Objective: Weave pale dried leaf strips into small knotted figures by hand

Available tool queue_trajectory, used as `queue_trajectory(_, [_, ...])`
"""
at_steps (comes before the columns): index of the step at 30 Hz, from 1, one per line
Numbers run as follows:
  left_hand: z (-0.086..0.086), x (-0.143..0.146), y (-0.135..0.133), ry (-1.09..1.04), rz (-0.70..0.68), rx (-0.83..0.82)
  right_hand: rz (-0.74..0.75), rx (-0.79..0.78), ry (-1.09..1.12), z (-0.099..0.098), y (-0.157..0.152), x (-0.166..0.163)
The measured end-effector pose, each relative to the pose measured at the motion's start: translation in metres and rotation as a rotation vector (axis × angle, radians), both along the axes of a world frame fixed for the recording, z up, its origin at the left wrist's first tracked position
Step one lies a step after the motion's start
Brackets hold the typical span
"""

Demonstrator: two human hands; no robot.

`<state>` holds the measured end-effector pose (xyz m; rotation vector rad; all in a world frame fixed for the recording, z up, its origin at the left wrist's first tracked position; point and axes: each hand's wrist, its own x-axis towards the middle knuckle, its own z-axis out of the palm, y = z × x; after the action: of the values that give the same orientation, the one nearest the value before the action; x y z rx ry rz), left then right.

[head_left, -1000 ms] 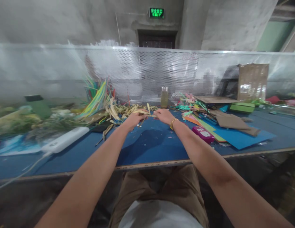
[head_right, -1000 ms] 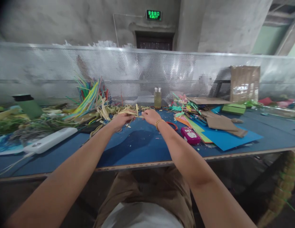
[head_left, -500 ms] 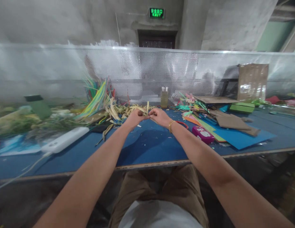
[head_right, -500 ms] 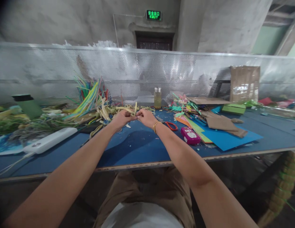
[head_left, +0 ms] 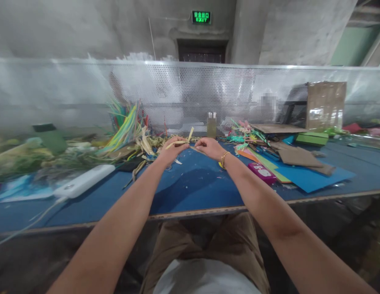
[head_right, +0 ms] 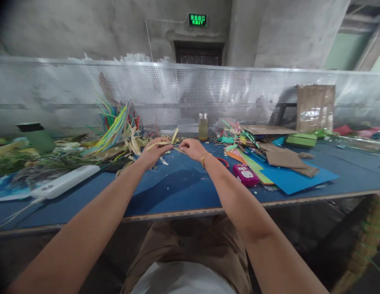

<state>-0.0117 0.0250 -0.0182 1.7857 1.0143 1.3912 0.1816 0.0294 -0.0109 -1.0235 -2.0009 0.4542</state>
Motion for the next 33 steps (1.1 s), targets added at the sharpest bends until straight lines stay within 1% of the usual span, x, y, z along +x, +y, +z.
queue_trajectory(3, [-0.001, 0.003, -0.001, 0.001, -0.062, -0.009, -0.05, 0.025, -0.041, -0.002, 0.001, 0.0])
queue_trajectory(6, [-0.004, 0.006, 0.001, 0.012, -0.13, -0.077, -0.057, -0.011, -0.025, -0.006, 0.002, -0.004])
queue_trajectory(9, [-0.007, 0.007, 0.004, 0.008, -0.176, -0.107, -0.012, -0.14, 0.124, -0.01, 0.001, -0.01])
queue_trajectory(13, [-0.01, 0.008, 0.005, -0.011, -0.14, -0.138, 0.148, -0.344, 0.389, -0.012, -0.002, -0.016])
queue_trajectory(15, [-0.01, 0.009, 0.004, -0.029, -0.133, -0.172, 0.213, -0.412, 0.508, -0.013, -0.002, -0.017])
queue_trajectory(18, [-0.01, 0.01, 0.001, -0.049, -0.142, -0.193, 0.239, -0.485, 0.603, -0.015, -0.001, -0.019])
queue_trajectory(25, [-0.009, 0.011, 0.0, -0.019, -0.175, -0.161, 0.215, -0.638, 0.645, -0.017, -0.007, -0.023])
queue_trajectory(28, [-0.01, 0.01, 0.003, -0.006, -0.129, -0.115, 0.189, -0.669, 0.634, -0.015, -0.008, -0.023])
queue_trajectory(33, [-0.01, 0.008, 0.006, -0.1, -0.039, -0.049, 0.179, -0.662, 0.622, -0.012, -0.006, -0.024])
